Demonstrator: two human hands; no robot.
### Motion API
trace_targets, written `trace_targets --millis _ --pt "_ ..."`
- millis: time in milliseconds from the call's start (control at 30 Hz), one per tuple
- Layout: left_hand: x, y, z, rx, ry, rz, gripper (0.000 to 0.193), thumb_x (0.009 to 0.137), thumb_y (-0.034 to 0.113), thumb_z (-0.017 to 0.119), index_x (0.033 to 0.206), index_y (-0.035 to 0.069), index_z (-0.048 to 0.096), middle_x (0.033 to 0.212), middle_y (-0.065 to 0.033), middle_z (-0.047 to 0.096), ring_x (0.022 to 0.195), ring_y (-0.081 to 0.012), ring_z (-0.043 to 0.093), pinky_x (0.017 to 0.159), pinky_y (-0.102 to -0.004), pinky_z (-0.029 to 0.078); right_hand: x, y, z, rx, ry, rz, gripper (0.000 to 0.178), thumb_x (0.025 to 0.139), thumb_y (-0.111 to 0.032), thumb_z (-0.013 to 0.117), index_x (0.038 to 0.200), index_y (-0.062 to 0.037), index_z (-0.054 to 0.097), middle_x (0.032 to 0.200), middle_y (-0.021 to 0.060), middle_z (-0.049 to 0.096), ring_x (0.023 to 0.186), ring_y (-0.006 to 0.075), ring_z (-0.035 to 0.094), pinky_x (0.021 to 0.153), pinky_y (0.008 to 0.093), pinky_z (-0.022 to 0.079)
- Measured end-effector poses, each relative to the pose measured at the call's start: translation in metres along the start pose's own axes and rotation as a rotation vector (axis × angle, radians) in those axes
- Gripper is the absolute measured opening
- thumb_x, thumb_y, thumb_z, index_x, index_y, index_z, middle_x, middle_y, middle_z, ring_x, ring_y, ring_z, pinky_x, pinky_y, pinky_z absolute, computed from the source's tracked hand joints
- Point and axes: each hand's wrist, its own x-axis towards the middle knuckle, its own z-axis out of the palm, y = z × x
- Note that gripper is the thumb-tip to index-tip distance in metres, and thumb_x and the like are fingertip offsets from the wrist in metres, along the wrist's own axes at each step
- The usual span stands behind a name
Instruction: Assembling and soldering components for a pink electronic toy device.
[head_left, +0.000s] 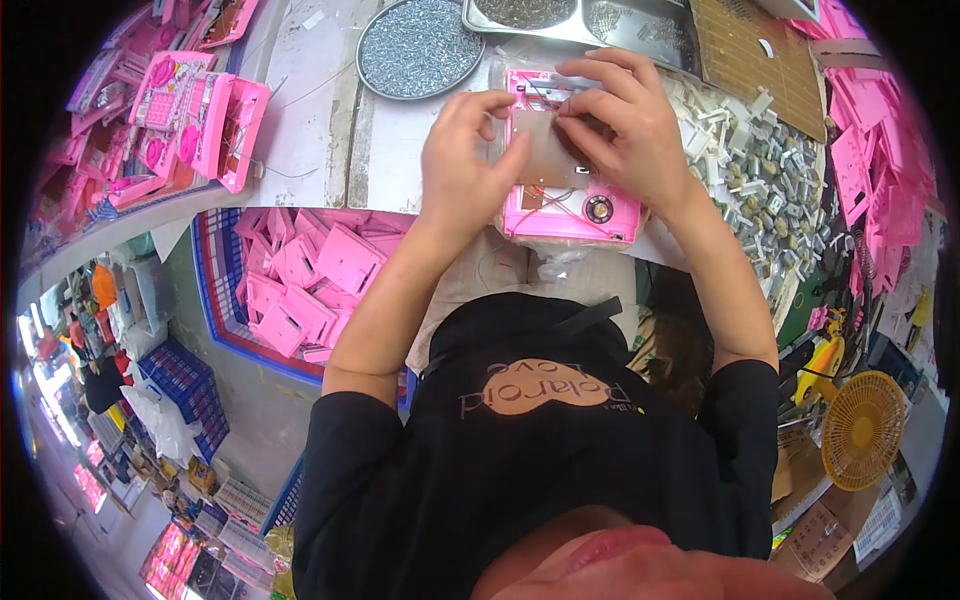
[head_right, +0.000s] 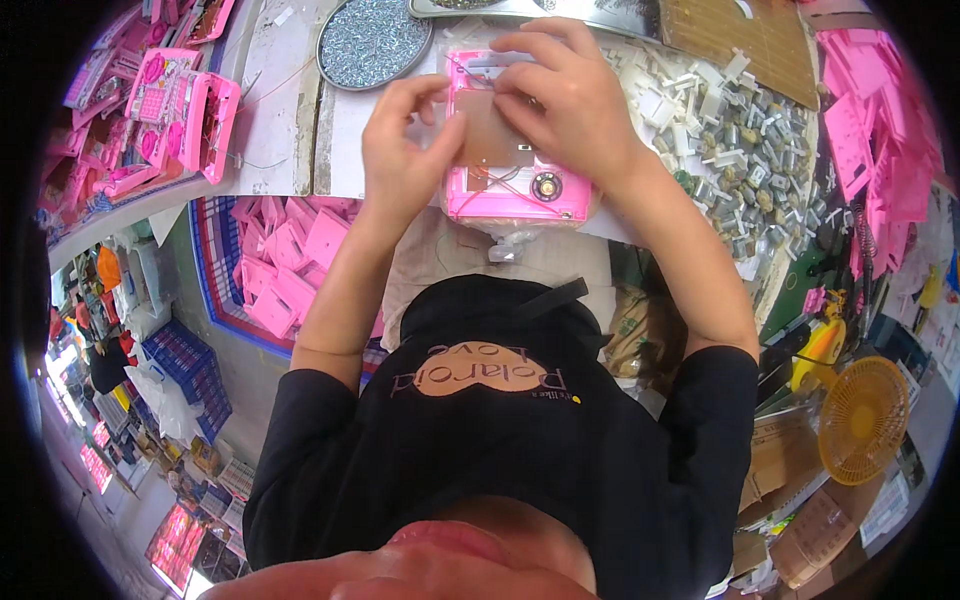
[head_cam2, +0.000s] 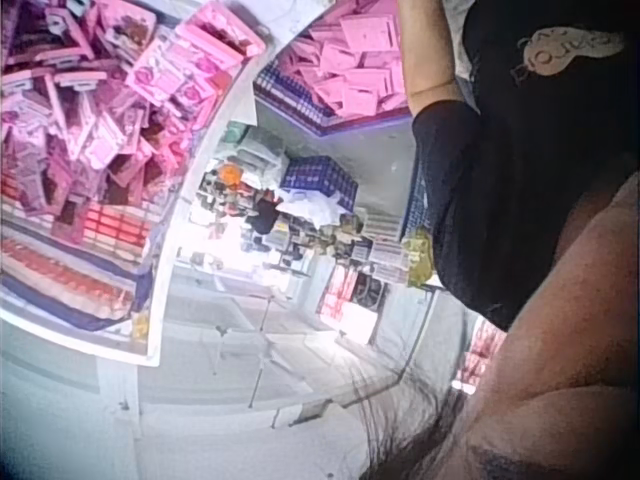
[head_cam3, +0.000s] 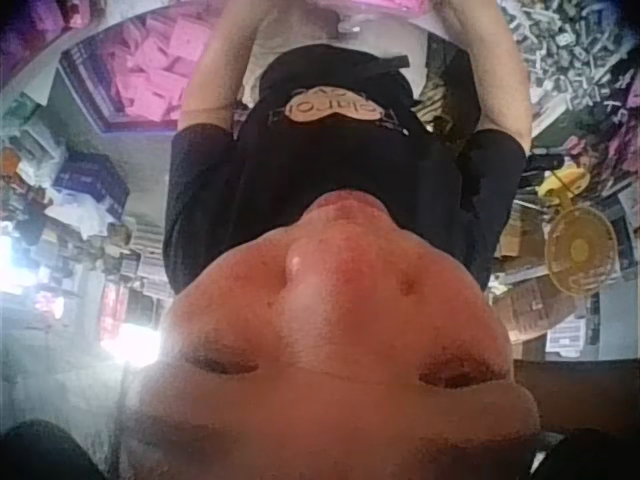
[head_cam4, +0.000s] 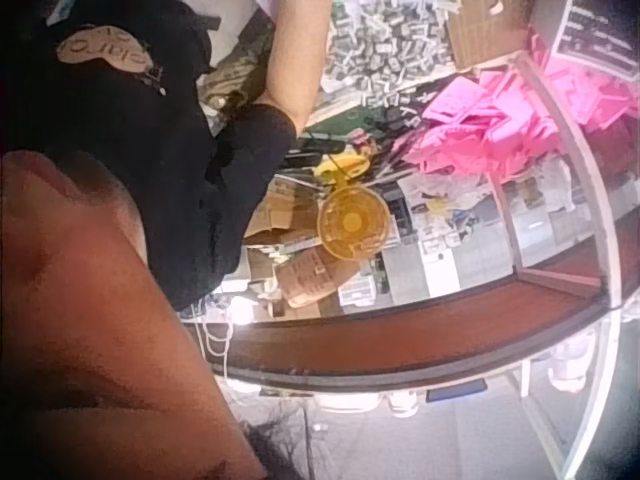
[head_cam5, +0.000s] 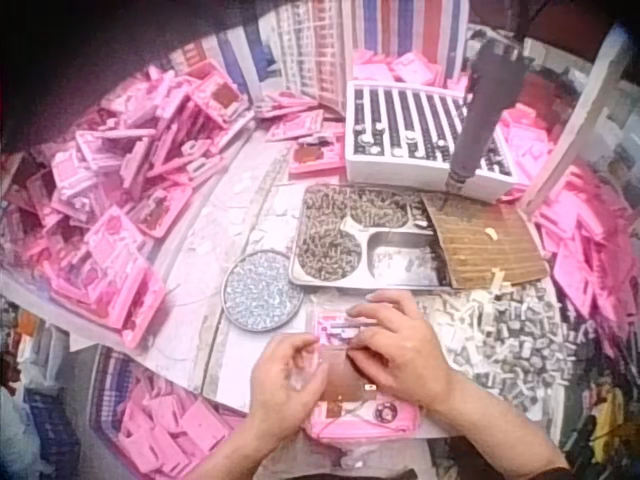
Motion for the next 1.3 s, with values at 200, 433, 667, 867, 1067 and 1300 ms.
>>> trace_targets --millis 200,433,667,867,1067,1300 --pt "0.009 0.004 0.018 0.019 0.016 0.101 0.019 0.081 0.011 0.080 0.098 0.004 0.075 0.085 -0.0063 0.073 0.072 -0.0164 0.063 0.076 -0.0306 0.049 0.003 0.006 -0.009 0.137 -0.015 0.040 0.014 0.074 -0.010 0.078 0.087 -0.0078 0.074 0.117 0.0058 0.072 0.118 0.0322 0.059 0.094 0.0416 0.052" --pt "0.016 0.004 0.027 0.149 0.010 0.193 0.017 0.082 0.015 0.080 0.096 0.006 0.076 0.084 -0.0042 0.073 0.070 -0.0188 0.066 0.072 -0.0332 0.047 0.012 0.009 -0.019 0.164 -0.153 0.016 0.014 0.083 -0.010 0.077 0.095 -0.0070 0.071 0.126 0.0048 0.070 0.123 0.0307 0.057 0.103 0.0423 0.049" --pt "0.013 0.001 0.026 0.036 0.046 0.140 0.008 0.083 0.015 0.078 0.088 0.009 0.076 0.078 -0.0026 0.071 0.072 -0.0193 0.067 0.075 -0.0348 0.041 0.013 0.012 -0.021 0.147 -0.164 0.053 0.012 0.084 -0.012 0.077 0.093 -0.0066 0.070 0.125 0.0048 0.070 0.122 0.0296 0.058 0.102 0.0406 0.049" --pt "0.005 -0.008 0.025 0.200 0.164 0.284 0.008 0.083 0.017 0.078 0.083 0.011 0.073 0.074 -0.0012 0.066 0.070 -0.0197 0.063 0.079 -0.0383 0.036 0.024 0.014 -0.004 0.106 -0.121 0.129 0.011 0.084 -0.012 0.075 0.092 -0.0059 0.070 0.121 0.0059 0.071 0.118 0.0296 0.059 0.104 0.0415 0.047" --pt "-0.011 -0.002 0.027 0.328 0.131 0.194 0.011 0.084 0.016 0.077 0.079 0.011 0.069 0.070 0.0000 0.062 0.065 -0.0195 0.058 0.079 -0.0385 0.033 0.045 0.008 0.004 0.043 -0.290 0.161 0.018 0.099 -0.021 0.067 0.102 -0.0039 0.071 0.107 0.0106 0.073 0.111 0.0237 0.062 0.098 0.0431 0.049" --pt "-0.013 0.009 0.028 0.152 0.147 0.126 0.008 0.083 0.014 0.076 0.080 0.010 0.070 0.067 -0.0014 0.060 0.062 -0.0193 0.055 0.078 -0.0359 0.035 0.009 -0.006 -0.029 -0.024 -0.125 0.023 0.016 0.074 -0.010 0.078 0.088 -0.0070 0.070 0.127 0.0072 0.068 0.121 0.0327 0.057 0.102 0.0446 0.048"
